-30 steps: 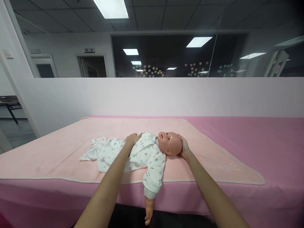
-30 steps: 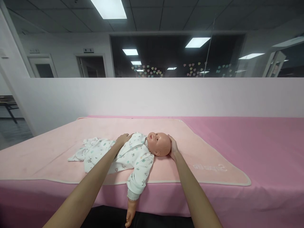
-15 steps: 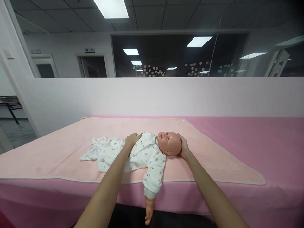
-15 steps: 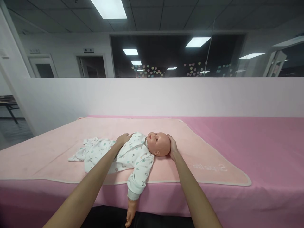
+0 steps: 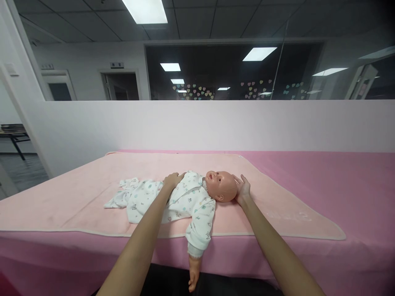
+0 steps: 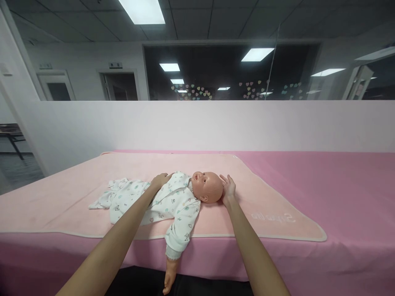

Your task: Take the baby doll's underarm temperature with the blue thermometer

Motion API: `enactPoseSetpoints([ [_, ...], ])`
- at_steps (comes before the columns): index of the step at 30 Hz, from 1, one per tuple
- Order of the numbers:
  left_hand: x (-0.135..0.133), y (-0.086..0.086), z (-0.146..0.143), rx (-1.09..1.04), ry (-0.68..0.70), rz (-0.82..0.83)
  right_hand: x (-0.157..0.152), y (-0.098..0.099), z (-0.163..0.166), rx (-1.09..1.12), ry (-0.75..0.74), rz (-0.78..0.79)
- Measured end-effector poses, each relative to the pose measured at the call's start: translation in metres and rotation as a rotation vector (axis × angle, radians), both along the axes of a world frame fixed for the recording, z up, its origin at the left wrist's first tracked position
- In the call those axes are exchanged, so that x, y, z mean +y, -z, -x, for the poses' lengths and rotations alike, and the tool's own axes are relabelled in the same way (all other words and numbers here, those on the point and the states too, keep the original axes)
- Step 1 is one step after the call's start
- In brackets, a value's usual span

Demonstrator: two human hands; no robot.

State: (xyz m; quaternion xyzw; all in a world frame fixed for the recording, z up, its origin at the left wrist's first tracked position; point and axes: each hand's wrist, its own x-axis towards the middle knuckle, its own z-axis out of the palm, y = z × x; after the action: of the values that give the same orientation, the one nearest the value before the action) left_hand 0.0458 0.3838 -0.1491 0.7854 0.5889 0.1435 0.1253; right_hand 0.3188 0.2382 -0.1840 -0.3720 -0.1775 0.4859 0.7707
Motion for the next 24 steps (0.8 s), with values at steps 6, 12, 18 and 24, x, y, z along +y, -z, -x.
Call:
enactPoseSetpoints([
  [6, 0.0, 0.0, 0.0, -0.009, -0.009, 0.009, -0.008, -0.013, 0.021, -0.092, -0.287, -0.019],
  [12, 0.001, 0.001, 0.0, -0.014, -0.01, 0.009, -0.009, -0.013, 0.018, -0.064, -0.265, -0.033],
  [18, 0.001, 0.001, -0.001, -0.014, -0.009, 0.003, 0.002, 0.0, -0.001, -0.015, -0.01, -0.015],
  [24, 0.002, 0.001, 0.0, -0.008, -0.009, 0.006, -0.011, -0.016, 0.023, -0.088, -0.332, -0.023],
])
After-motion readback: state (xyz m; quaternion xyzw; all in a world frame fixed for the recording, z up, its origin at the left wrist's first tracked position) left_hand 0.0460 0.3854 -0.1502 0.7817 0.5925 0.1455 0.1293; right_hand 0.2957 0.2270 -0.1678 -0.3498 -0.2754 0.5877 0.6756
